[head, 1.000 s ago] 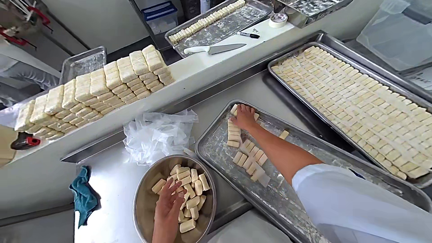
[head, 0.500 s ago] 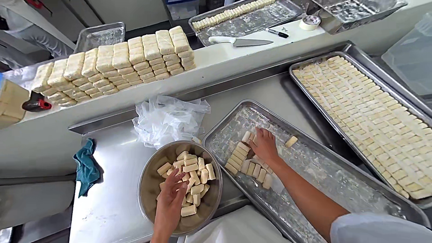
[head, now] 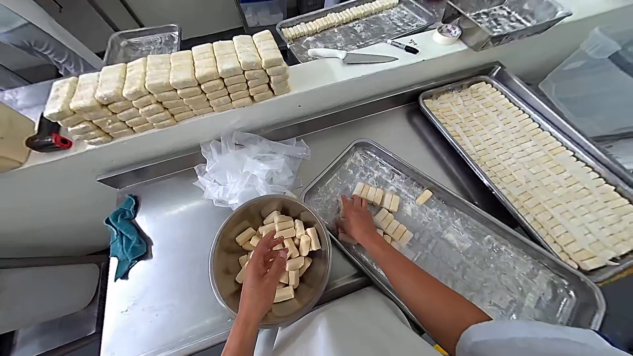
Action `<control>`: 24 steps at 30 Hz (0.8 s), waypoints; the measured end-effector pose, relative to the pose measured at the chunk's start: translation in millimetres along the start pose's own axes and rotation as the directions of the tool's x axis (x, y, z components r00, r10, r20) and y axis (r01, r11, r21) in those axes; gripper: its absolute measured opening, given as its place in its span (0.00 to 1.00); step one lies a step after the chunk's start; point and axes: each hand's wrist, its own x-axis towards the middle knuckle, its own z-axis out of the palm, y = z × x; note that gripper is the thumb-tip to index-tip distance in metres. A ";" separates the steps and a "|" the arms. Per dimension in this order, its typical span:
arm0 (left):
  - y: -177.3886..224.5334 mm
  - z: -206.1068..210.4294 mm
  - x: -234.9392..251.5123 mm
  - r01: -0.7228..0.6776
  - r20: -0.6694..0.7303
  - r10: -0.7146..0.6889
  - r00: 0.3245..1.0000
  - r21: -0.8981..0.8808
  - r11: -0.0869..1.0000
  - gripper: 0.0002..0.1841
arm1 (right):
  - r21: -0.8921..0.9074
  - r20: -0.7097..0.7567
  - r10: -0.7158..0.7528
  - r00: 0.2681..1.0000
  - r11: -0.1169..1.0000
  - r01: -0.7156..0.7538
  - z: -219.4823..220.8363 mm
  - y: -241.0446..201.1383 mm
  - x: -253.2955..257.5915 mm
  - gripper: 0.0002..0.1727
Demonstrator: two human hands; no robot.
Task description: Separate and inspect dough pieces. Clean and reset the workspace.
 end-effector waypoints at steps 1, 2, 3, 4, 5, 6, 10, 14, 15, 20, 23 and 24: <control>-3.7 -3.0 -2.7 0.007 -0.005 -0.007 1.000 -0.004 1.000 0.29 | 0.013 -0.002 0.031 1.000 0.999 -0.031 -1.6 1.2 4.5 0.47; -7.0 -5.4 -5.2 0.012 -0.005 -0.012 1.000 -0.008 1.000 0.29 | 0.038 0.002 0.056 0.998 0.998 -0.056 -4.0 1.4 9.9 0.45; -9.3 -7.2 -7.8 0.017 -0.005 -0.017 1.000 -0.013 1.000 0.29 | 0.060 0.006 0.064 0.998 0.996 -0.064 -6.2 1.3 15.2 0.43; -11.0 -8.8 -11.0 0.022 -0.005 -0.022 1.000 -0.014 1.000 0.29 | 0.079 0.020 0.049 0.999 0.996 -0.050 -8.4 0.7 17.3 0.42; -12.3 -10.6 -13.4 0.021 -0.012 -0.021 1.000 -0.014 1.000 0.29 | 0.108 0.029 0.006 1.000 0.994 -0.009 -10.3 -0.8 15.9 0.42; -14.0 -12.6 -14.9 0.017 -0.020 -0.018 1.000 -0.015 1.000 0.29 | 0.131 0.025 -0.049 0.998 0.990 0.046 -11.6 -2.9 11.6 0.42; -22.8 -18.5 -18.8 0.032 -0.025 -0.033 0.999 -0.044 0.999 0.29 | 0.050 -0.039 -0.022 0.999 0.998 0.024 9.0 0.2 -6.7 0.51; -23.2 -19.5 -20.7 0.021 -0.025 -0.022 0.999 -0.037 0.999 0.28 | 0.028 -0.022 0.015 1.000 0.999 -0.015 15.0 -6.1 -0.2 0.44; -22.4 -19.6 -20.4 0.011 -0.021 -0.012 1.000 -0.027 1.000 0.28 | 0.123 0.010 0.015 1.000 0.992 -0.016 10.6 -5.0 3.7 0.43; -18.1 -22.8 -17.1 -0.055 -0.033 0.055 0.998 -0.011 0.998 0.30 | 0.936 0.225 0.009 0.974 0.275 -0.219 -54.4 25.6 -16.4 0.33; -18.9 -27.5 -17.2 -0.047 -0.042 0.047 0.998 0.013 0.999 0.30 | 0.995 0.097 -0.088 0.991 0.006 -0.097 -113.9 56.6 -63.9 0.34; -20.9 -28.3 -18.4 -0.031 -0.043 0.032 0.999 0.023 0.999 0.30 | 1.000 0.011 -0.087 0.996 -0.015 -0.013 -132.0 65.2 -79.7 0.34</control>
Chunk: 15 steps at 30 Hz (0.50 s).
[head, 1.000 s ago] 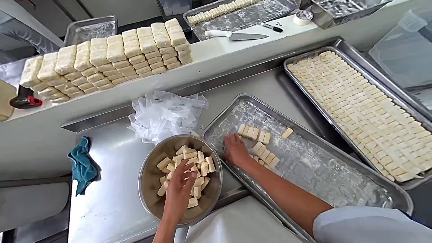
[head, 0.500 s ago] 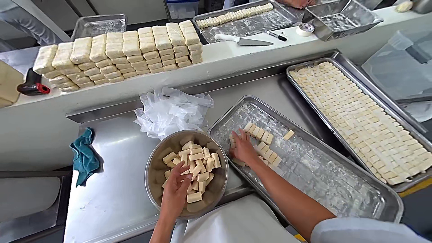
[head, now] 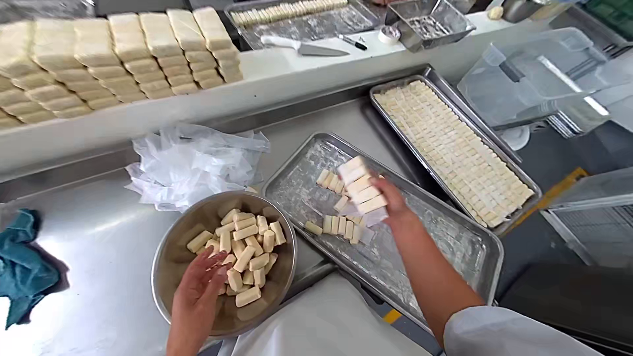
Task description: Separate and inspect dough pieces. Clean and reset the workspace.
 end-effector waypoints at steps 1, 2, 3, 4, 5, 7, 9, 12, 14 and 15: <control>-2.3 -0.7 -0.2 0.012 -0.002 -0.012 1.000 0.008 1.000 0.30 | -0.052 -0.017 -0.095 0.995 0.994 0.094 -3.3 -18.0 -14.7 0.36; -4.8 -1.1 0.4 0.022 0.001 -0.022 1.000 0.014 1.000 0.31 | -0.156 -0.030 -0.195 0.980 0.970 0.188 -3.6 -35.7 -26.7 0.38; -7.0 -0.6 0.9 0.032 0.008 -0.032 0.999 0.019 0.999 0.31 | -0.269 -0.006 -0.292 0.956 0.922 0.280 -5.8 -51.0 -36.4 0.41; -8.5 0.9 1.1 0.038 0.011 -0.038 0.999 0.030 0.999 0.30 | -0.410 0.032 -0.389 0.921 0.835 0.367 -7.8 -63.0 -45.4 0.42; -9.4 2.3 1.6 0.044 0.018 -0.045 0.999 0.039 0.998 0.30 | -0.586 0.079 -0.473 0.878 0.690 0.425 -8.4 -70.9 -52.9 0.42; -8.5 4.5 4.5 0.064 0.034 -0.066 0.997 0.054 0.996 0.31 | -0.847 0.107 -0.567 0.817 0.377 0.373 -5.9 -65.7 -57.7 0.37; -5.3 7.1 10.5 0.073 0.046 -0.077 0.996 0.082 0.994 0.32 | -0.962 0.096 -0.525 0.846 0.171 0.215 -12.6 -18.4 -38.3 0.30; 2.1 11.6 16.4 0.067 0.084 -0.078 0.993 0.124 0.990 0.31 | -0.992 0.103 -0.425 0.900 -0.115 0.060 -57.6 122.5 8.2 0.35; 10.8 14.4 22.5 0.030 0.090 -0.043 0.995 0.142 0.989 0.30 | -0.985 0.081 -0.296 0.952 -0.172 0.030 -62.4 146.2 27.4 0.39; 14.2 13.8 21.0 0.020 0.097 -0.034 0.995 0.141 0.990 0.30 | -0.985 0.076 -0.254 0.964 -0.171 0.032 -61.5 146.4 28.3 0.40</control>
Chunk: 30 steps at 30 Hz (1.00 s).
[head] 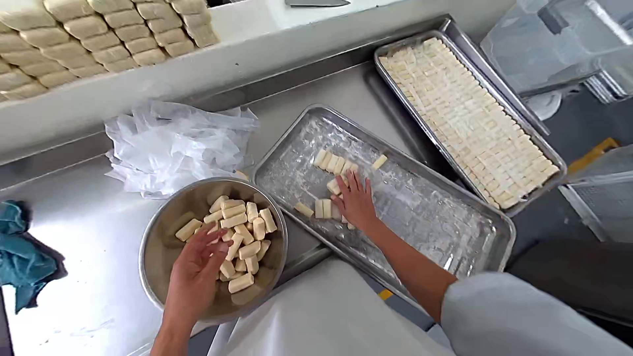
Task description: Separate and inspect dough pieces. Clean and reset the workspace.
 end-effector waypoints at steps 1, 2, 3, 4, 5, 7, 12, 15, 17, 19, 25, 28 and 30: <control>2.2 -0.7 -1.6 -0.004 0.005 0.004 1.000 -0.010 1.000 0.31 | 0.016 0.036 0.009 0.999 1.000 -0.010 -3.9 -1.1 -7.6 0.40; 3.3 -0.6 1.6 -0.016 -0.011 0.015 1.000 -0.025 1.000 0.31 | 0.034 0.039 0.012 0.999 0.999 -0.014 -8.9 -1.1 -4.9 0.40; 3.4 -0.7 3.3 -0.020 -0.028 0.019 0.999 -0.037 0.999 0.31 | 0.058 0.021 0.009 1.000 0.998 -0.010 -12.2 -0.1 -0.4 0.38; 2.0 -1.2 2.1 -0.017 -0.038 0.015 0.999 -0.044 0.999 0.30 | 0.088 -0.002 0.009 1.000 0.996 -0.009 -13.1 1.7 -0.4 0.37; -0.4 -1.2 -0.6 -0.010 -0.042 0.007 0.999 -0.057 0.998 0.30 | 0.125 -0.014 0.025 1.000 0.992 -0.023 -14.6 5.6 0.1 0.35; -5.2 -1.2 -6.4 0.006 -0.050 -0.010 0.999 -0.073 0.997 0.29 | 0.245 -0.025 0.122 0.992 0.963 -0.112 -19.9 15.7 7.7 0.33; -13.9 -4.3 -13.1 0.047 -0.067 -0.062 0.996 -0.215 0.976 0.26 | 0.631 0.042 0.305 0.952 0.730 -0.261 -82.3 -20.5 38.2 0.32; -5.2 -3.3 -11.2 0.135 0.048 -0.127 0.991 -0.422 0.896 0.24 | 0.629 0.032 -0.142 0.989 0.772 0.090 -118.8 -107.8 31.4 0.35; -0.4 -3.8 -5.6 0.194 0.131 -0.149 0.980 -0.467 0.863 0.25 | 0.558 0.029 -0.458 0.888 0.745 0.366 -122.8 -175.3 21.4 0.38; 1.9 -5.2 -1.1 0.207 0.109 -0.175 0.978 -0.493 0.845 0.20 | 0.464 -0.013 -0.674 0.738 0.650 0.602 -109.5 -225.9 15.6 0.38; -25.9 -21.8 -8.9 0.151 -0.052 -0.198 0.979 -0.473 0.868 0.14 | 0.569 0.142 -0.642 0.754 0.676 0.468 -79.3 -256.8 20.2 0.39; -38.2 -10.7 -15.6 0.112 -0.064 -0.165 0.984 -0.498 0.860 0.14 | 0.551 0.107 -0.549 0.829 0.727 0.411 -72.9 -260.9 9.4 0.30; -41.3 -1.4 -18.3 0.090 -0.079 -0.148 0.986 -0.498 0.862 0.15 | 0.533 0.060 -0.480 0.875 0.756 0.379 -72.2 -264.8 3.0 0.28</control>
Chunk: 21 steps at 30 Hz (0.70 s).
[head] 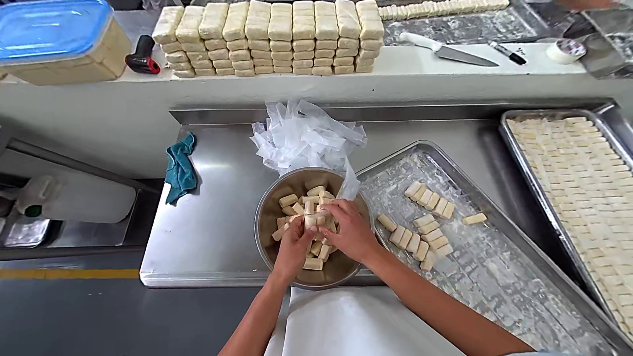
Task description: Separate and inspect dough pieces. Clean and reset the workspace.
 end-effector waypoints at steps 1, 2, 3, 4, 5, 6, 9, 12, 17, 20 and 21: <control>-1.3 2.6 -1.4 -0.011 -0.015 0.011 1.000 -0.001 1.000 0.16 | -0.004 -0.041 0.017 0.999 1.000 -0.017 0.7 -2.2 -1.9 0.29; -1.4 4.0 -2.6 -0.023 -0.035 0.022 0.999 -0.006 1.000 0.16 | -0.002 -0.074 0.032 0.997 0.999 -0.033 1.3 -3.5 -4.2 0.29; -0.5 4.3 -3.4 -0.029 -0.055 0.028 0.998 -0.009 1.000 0.15 | 0.007 -0.091 0.050 0.995 0.999 -0.050 2.4 -4.0 -6.7 0.28; 0.7 3.8 -4.0 -0.029 -0.070 0.028 0.997 -0.009 1.000 0.15 | 0.035 -0.072 0.085 0.994 0.996 -0.083 3.2 -4.3 -9.2 0.27; 1.6 2.9 -4.8 -0.019 -0.074 0.019 0.997 -0.006 1.000 0.15 | 0.085 -0.011 0.130 0.991 0.988 -0.129 3.7 -3.7 -11.4 0.27; 2.3 2.1 -5.0 -0.009 -0.068 0.009 0.998 -0.002 1.000 0.16 | 0.140 0.076 0.175 0.982 0.973 -0.184 3.2 -2.9 -12.4 0.29; 4.6 0.3 -3.7 0.003 -0.027 -0.002 1.000 0.020 1.000 0.16 | 0.299 0.231 0.227 0.946 0.909 -0.291 0.0 0.3 -11.0 0.34; 4.0 0.7 -1.5 0.008 0.009 -0.008 1.000 0.047 0.999 0.14 | 0.404 0.219 0.236 0.947 0.861 -0.309 -2.0 -1.8 -12.5 0.26; 0.9 7.8 -0.8 0.020 0.044 -0.016 0.999 -0.092 0.996 0.16 | 0.482 0.218 0.258 0.941 0.810 -0.333 -1.5 -0.2 -16.9 0.24; -4.5 8.5 -1.5 0.006 0.060 -0.002 0.998 -0.059 0.998 0.17 | 0.512 0.261 0.282 0.923 0.770 -0.380 -1.1 2.0 -18.2 0.21; -4.4 8.9 -1.2 0.002 0.066 0.001 0.998 -0.044 0.999 0.17 | 0.511 0.278 0.283 0.918 0.765 -0.391 -1.0 1.8 -18.5 0.22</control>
